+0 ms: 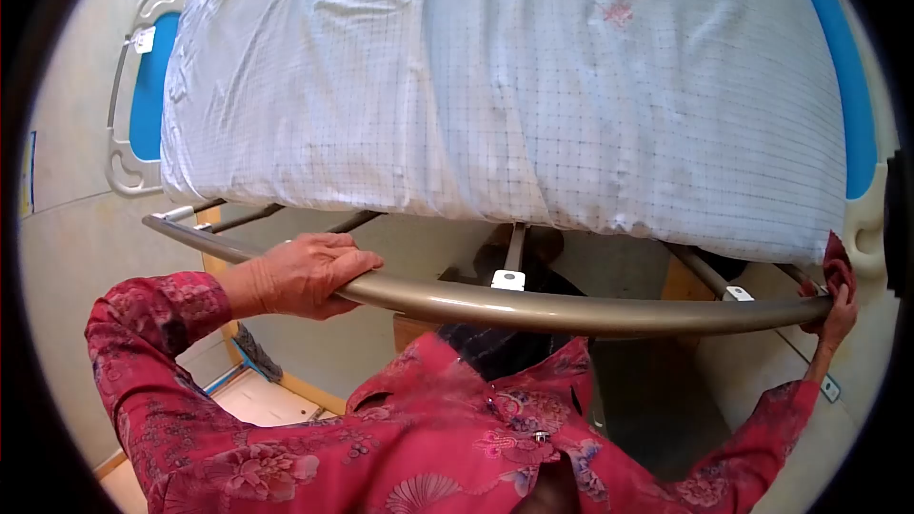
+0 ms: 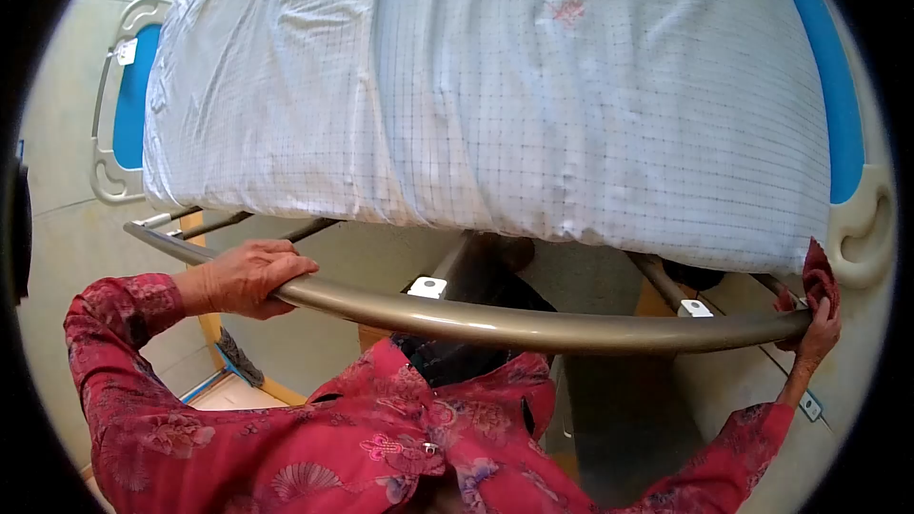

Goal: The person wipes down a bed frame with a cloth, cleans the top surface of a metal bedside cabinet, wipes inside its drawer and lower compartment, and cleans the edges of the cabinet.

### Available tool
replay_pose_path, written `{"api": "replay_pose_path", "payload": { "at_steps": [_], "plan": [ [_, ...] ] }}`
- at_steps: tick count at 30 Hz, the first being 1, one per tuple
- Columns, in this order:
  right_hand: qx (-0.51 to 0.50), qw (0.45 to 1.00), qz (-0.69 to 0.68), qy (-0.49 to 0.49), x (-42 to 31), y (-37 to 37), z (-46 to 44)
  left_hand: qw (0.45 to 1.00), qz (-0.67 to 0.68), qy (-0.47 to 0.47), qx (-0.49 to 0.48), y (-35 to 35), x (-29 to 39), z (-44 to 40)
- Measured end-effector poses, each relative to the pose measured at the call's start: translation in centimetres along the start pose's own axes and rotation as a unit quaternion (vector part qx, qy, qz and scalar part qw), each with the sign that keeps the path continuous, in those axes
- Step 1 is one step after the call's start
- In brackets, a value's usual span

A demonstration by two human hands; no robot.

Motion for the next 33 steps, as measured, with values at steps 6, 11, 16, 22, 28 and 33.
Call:
{"api": "replay_pose_path", "payload": {
  "at_steps": [6, 11, 16, 22, 28, 33],
  "plan": [
    [0.010, 0.990, 0.092, 0.106, -2.3, -0.8, 0.3, 0.996, -0.021, 0.039, 0.073, -2.0, 0.7, 0.9],
    [0.032, 0.992, 0.039, 0.120, -1.4, -1.9, -0.4, 0.988, -0.069, 0.063, 0.126, -2.8, 1.6, 1.3],
    [-0.011, 0.994, -0.068, 0.081, -5.8, -5.0, -1.2, 0.972, -0.135, 0.082, 0.172, -3.3, 2.3, 1.4],
    [0.012, 0.978, 0.085, 0.192, -18.8, -12.8, 9.2, 0.967, -0.151, 0.122, 0.165, -2.4, 3.1, 1.5],
    [0.075, 0.934, 0.092, 0.337, -27.5, -20.9, 19.7, 0.951, -0.191, 0.122, 0.213, -2.6, 4.3, -0.2],
    [0.097, 0.862, 0.033, 0.497, -34.6, -27.8, 30.6, 0.944, -0.195, 0.108, 0.244, -2.5, 4.6, -0.9]
  ]
}}
Point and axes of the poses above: each hand's wrist, its own z-axis away from the middle knuckle, its own y-axis out of the back of the hand, x = y × z, the point moved 1 cm from there along -z, towards the middle knuckle, and after that the axes turned 10 degrees about -z, right-handed, at the moved point
